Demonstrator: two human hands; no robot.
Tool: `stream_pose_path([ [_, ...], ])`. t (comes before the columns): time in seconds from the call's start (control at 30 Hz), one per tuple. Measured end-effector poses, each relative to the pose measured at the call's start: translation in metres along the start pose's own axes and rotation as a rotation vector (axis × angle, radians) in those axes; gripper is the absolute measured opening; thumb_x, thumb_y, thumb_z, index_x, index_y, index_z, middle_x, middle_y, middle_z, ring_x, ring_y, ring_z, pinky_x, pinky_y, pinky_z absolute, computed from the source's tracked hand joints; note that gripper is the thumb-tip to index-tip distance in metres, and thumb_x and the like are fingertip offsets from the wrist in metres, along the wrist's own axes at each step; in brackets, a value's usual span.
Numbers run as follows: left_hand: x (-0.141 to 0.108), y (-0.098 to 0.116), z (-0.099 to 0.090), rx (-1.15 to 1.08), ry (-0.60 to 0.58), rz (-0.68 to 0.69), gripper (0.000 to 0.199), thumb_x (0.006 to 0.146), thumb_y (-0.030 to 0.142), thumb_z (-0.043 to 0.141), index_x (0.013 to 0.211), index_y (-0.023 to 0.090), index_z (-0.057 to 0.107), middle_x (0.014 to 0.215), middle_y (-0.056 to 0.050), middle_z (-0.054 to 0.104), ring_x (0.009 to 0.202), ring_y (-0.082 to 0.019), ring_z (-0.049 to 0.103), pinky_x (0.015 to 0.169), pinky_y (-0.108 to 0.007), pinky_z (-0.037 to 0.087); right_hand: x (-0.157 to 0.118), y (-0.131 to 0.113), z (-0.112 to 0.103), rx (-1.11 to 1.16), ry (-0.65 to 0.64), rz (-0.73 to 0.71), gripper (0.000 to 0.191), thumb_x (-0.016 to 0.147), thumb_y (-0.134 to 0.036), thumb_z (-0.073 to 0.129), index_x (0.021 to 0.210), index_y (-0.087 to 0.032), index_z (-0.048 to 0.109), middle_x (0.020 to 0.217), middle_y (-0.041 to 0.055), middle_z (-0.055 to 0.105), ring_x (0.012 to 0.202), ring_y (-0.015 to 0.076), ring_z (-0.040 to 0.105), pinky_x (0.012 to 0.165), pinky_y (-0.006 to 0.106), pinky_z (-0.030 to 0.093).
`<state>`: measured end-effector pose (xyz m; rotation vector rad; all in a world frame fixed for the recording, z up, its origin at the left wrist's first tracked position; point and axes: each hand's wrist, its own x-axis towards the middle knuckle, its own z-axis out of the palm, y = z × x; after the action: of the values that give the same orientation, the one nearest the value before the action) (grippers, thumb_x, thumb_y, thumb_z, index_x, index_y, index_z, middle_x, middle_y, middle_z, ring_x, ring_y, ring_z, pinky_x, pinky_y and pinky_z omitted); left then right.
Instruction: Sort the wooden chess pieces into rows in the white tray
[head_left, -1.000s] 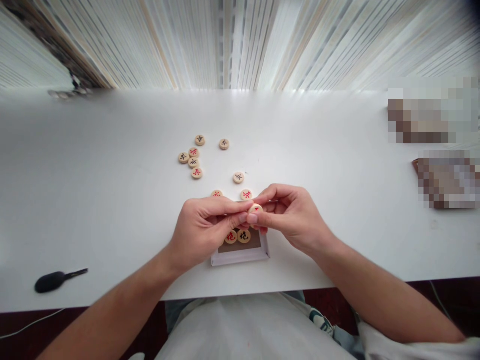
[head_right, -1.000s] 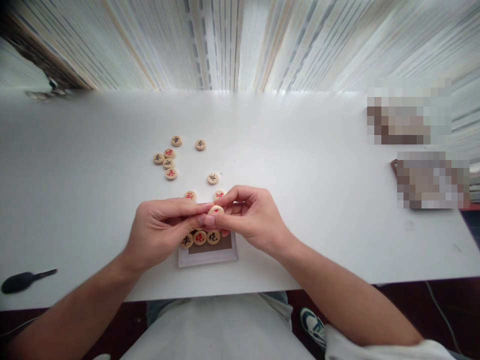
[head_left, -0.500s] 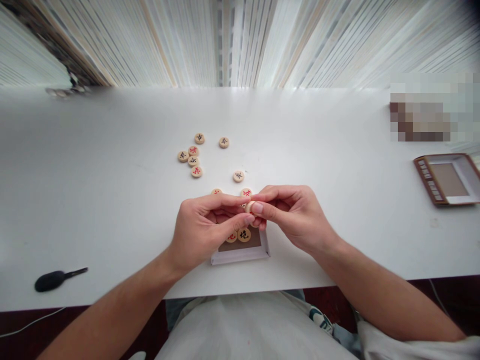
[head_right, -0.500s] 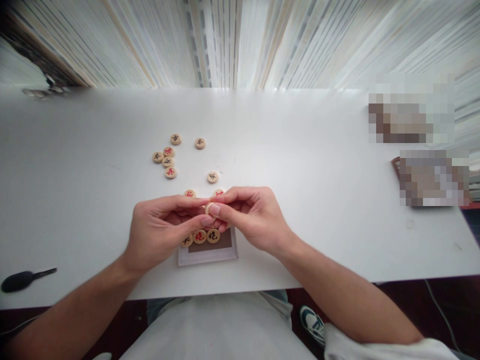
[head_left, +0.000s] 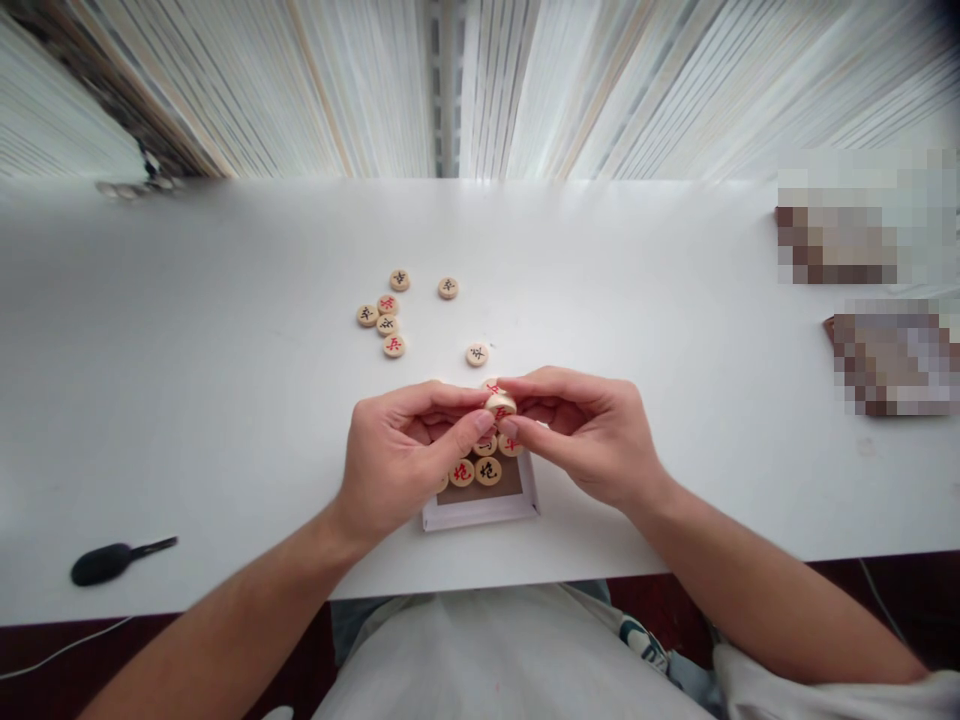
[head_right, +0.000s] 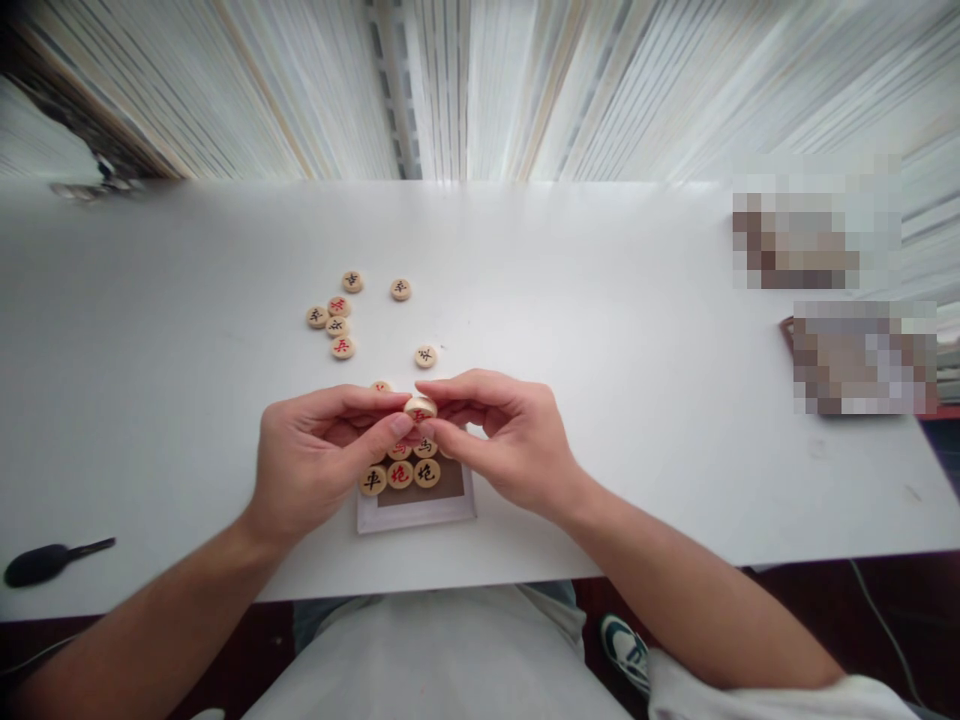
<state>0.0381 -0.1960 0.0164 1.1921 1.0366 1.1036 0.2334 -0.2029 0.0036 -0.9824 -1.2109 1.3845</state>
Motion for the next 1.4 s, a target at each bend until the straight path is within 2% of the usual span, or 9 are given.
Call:
stream_pose_path([
  [0.13,0.000,-0.001,-0.002,0.061,0.009,0.028,0.016,0.083,0.024,0.090,0.097,0.017,0.087,0.091,-0.007,0.087,0.080,-0.023,0.084,0.078,-0.031,0.073,-0.002,0.001,-0.002,-0.220,0.010,-0.161,0.028,0.088,-0.022,0.086,0.115,-0.029,0.085,0.104,0.0063,0.084,0.093,0.0246,0.078,0.080,0.041,0.069],
  [0.3,0.000,-0.001,-0.003,0.001,0.001,0.031,0.015,0.082,0.018,0.090,0.097,0.021,0.088,0.087,-0.003,0.086,0.076,-0.019,0.083,0.072,-0.025,0.072,-0.003,0.000,-0.004,-0.406,0.014,-0.262,0.030,0.088,-0.024,0.087,0.117,-0.029,0.085,0.097,0.0060,0.085,0.081,0.0234,0.078,0.073,0.039,0.068],
  [0.53,0.003,-0.001,-0.005,0.019,-0.042,0.150,0.025,0.083,0.009,0.088,0.102,0.026,0.088,0.096,-0.002,0.086,0.087,-0.016,0.081,0.079,-0.022,0.068,-0.004,-0.001,-0.003,-0.217,-0.021,-0.106,0.030,0.092,-0.027,0.083,0.122,-0.029,0.083,0.106,0.0062,0.086,0.083,0.0225,0.081,0.074,0.036,0.070],
  [0.7,0.005,-0.005,-0.007,0.081,-0.032,0.249,0.022,0.082,0.009,0.088,0.097,0.025,0.088,0.093,-0.003,0.083,0.085,-0.015,0.077,0.077,-0.023,0.064,-0.002,-0.007,0.000,-0.193,-0.096,-0.106,0.021,0.099,-0.027,0.075,0.117,-0.028,0.085,0.092,0.0051,0.084,0.073,0.0177,0.076,0.068,0.030,0.065],
  [0.8,0.005,-0.007,-0.008,0.105,-0.040,0.269,0.023,0.083,0.009,0.088,0.099,0.026,0.088,0.093,-0.002,0.081,0.085,-0.014,0.075,0.078,-0.023,0.062,-0.001,-0.010,0.001,-0.147,-0.141,-0.065,0.019,0.102,-0.028,0.070,0.111,-0.024,0.087,0.082,0.0042,0.081,0.071,0.0156,0.074,0.066,0.027,0.063],
  [0.93,0.005,-0.009,-0.009,0.121,-0.053,0.299,0.027,0.083,0.008,0.088,0.102,0.027,0.088,0.092,-0.002,0.081,0.085,-0.013,0.074,0.077,-0.021,0.061,-0.001,-0.010,0.003,0.049,-0.153,0.041,0.018,0.103,-0.030,0.070,0.103,-0.019,0.085,0.079,0.0041,0.080,0.068,0.0137,0.076,0.065,0.023,0.065],
  [1.13,0.004,-0.011,-0.010,0.143,-0.096,0.310,0.035,0.079,0.009,0.091,0.109,0.027,0.087,0.098,-0.004,0.081,0.088,-0.016,0.074,0.079,-0.025,0.061,0.000,-0.003,0.003,0.308,-0.168,0.154,0.015,0.105,-0.029,0.068,0.109,-0.017,0.075,0.079,0.0034,0.081,0.067,0.0142,0.080,0.062,0.022,0.067],
  [1.3,0.002,-0.010,-0.009,0.169,-0.109,0.282,0.031,0.086,0.011,0.086,0.114,0.024,0.085,0.100,-0.006,0.082,0.088,-0.017,0.074,0.081,-0.027,0.061,0.001,-0.004,0.003,0.312,-0.167,0.190,0.014,0.103,-0.028,0.072,0.110,-0.016,0.072,0.077,0.0029,0.081,0.065,0.0133,0.079,0.064,0.022,0.068],
  [1.4,0.002,-0.009,-0.008,0.199,-0.120,0.290,0.030,0.089,0.012,0.084,0.117,0.023,0.084,0.100,-0.006,0.082,0.087,-0.016,0.074,0.080,-0.027,0.061,0.001,-0.005,0.004,0.285,-0.142,0.218,0.020,0.093,-0.026,0.084,0.106,-0.016,0.072,0.076,0.0023,0.081,0.064,0.0128,0.078,0.062,0.021,0.067],
])
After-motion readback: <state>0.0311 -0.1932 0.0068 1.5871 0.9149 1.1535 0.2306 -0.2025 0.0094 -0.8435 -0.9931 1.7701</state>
